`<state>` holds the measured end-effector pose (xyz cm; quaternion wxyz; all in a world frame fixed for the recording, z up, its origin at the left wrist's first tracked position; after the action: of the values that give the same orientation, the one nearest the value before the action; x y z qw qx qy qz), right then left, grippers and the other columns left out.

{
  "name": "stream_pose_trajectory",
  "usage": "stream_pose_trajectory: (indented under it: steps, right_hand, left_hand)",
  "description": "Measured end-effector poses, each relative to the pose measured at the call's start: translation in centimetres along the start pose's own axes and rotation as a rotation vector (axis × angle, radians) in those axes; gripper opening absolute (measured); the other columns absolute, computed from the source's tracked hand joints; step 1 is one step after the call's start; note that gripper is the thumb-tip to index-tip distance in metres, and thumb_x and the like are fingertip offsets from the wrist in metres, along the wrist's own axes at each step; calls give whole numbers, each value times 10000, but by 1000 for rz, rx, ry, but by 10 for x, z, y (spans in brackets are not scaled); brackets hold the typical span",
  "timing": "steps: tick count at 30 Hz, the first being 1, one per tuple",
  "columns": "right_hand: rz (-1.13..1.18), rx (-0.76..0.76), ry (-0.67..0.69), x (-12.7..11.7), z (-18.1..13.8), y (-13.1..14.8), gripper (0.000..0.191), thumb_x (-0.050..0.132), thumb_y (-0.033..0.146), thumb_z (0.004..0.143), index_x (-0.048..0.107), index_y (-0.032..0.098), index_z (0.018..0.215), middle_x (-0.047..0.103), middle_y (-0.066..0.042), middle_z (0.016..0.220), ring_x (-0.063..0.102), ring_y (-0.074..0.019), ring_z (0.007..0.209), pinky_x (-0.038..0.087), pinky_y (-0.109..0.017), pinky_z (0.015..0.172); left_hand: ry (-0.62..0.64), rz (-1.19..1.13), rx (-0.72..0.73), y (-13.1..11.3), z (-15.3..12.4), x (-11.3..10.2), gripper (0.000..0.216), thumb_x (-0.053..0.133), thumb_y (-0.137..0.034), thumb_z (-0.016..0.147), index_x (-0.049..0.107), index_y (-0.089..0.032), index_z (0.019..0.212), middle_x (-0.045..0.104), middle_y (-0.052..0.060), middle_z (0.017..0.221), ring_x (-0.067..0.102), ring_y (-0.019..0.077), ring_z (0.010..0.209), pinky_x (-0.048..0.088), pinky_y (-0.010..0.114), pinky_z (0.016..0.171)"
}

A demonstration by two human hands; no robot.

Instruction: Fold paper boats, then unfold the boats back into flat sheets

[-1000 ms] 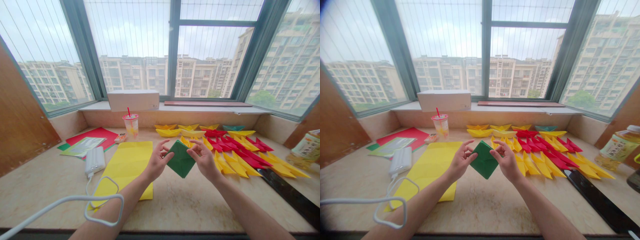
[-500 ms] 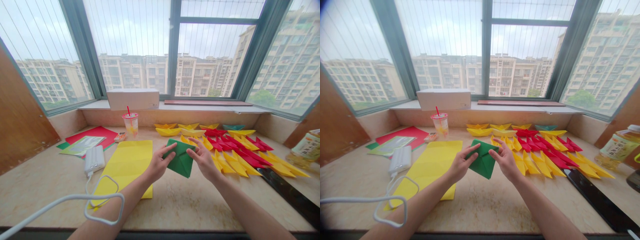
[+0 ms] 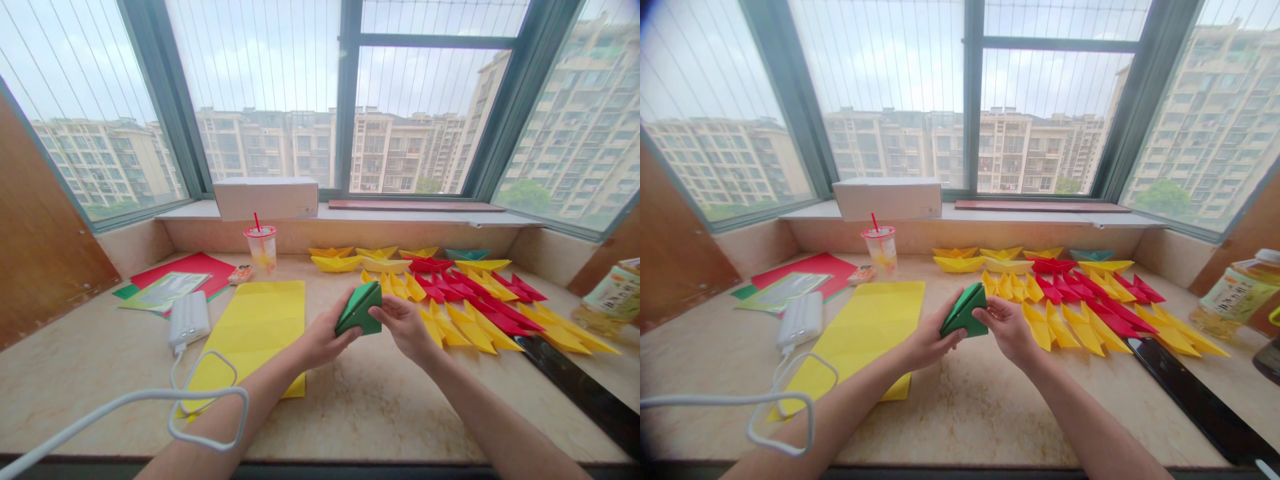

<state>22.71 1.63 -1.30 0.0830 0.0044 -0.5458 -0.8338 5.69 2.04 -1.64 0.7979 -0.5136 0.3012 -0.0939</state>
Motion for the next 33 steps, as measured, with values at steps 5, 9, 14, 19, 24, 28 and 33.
stream_pose_trajectory:
  steps: [5, 9, 14, 19, 24, 28, 33]
  right_hand:
    - [17, -21, 7, 4, -1, -1, 297, 760, 418, 787, 681, 252, 1020, 707, -43, 939, 651, -214, 835, 540, -355, 738]
    - [-73, -88, -18, 3, 0, 5, 529, 767, 394, 788, 566, 287, 1265, 667, -55, 1073, 634, -207, 941, 514, -366, 853]
    - [-281, -64, 8, 0, 0, 5, 299, 687, 457, 841, 693, 215, 1017, 661, -81, 1085, 627, -211, 904, 505, -351, 796]
    - [-420, -29, -37, -3, -3, 3, 284, 670, 481, 845, 669, 200, 799, 673, -33, 795, 604, -191, 757, 470, -324, 736]
    - [-571, -93, -103, 0, -4, 13, 307, 668, 453, 851, 597, 203, 689, 596, 3, 699, 562, -168, 700, 425, -301, 701]
    - [-597, -173, -97, 5, -5, 19, 270, 674, 394, 855, 592, 207, 679, 585, 5, 705, 555, -166, 696, 418, -297, 688]
    - [-632, -253, -73, 12, -8, 23, 232, 674, 312, 858, 587, 209, 669, 590, 2, 700, 553, -168, 683, 414, -292, 667]
  left_hand:
    - [84, -126, -16, 1, 1, 8, 636, 462, -472, 970, 240, -247, 1522, 700, 88, 899, 618, 118, 505, 455, 199, 443]
    - [167, -396, -39, -5, 2, 14, 614, 397, -605, 947, 387, -212, 1419, 685, 161, 1045, 677, 159, 569, 485, 219, 440]
    - [212, -470, -74, -9, 2, 17, 600, 391, -649, 926, 503, -184, 1288, 656, 169, 1070, 695, 191, 636, 528, 263, 474]
    - [-41, -325, -63, -1, 8, 5, 506, 512, -580, 906, 531, -172, 1207, 623, 112, 1022, 642, 167, 701, 521, 253, 486]
    - [-340, -18, 51, -5, 8, -16, 336, 675, -381, 850, 577, -182, 1102, 634, 95, 1068, 605, 203, 971, 523, 293, 736]
    - [-427, 13, 86, -7, 7, -19, 338, 700, -345, 828, 568, -186, 1096, 641, 56, 943, 614, 175, 859, 510, 291, 721]
    - [-463, -44, 79, -9, 7, -18, 314, 751, -339, 774, 591, -169, 984, 643, 59, 917, 618, 176, 836, 521, 310, 746]
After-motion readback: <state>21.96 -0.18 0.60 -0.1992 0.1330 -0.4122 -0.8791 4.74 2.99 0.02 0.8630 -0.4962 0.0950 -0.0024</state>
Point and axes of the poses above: each hand's wrist, its own z-axis towards the middle knuckle, its own x-axis out of the palm, y = z × x, the point moved 5 cm from there along z, towards the middle knuckle
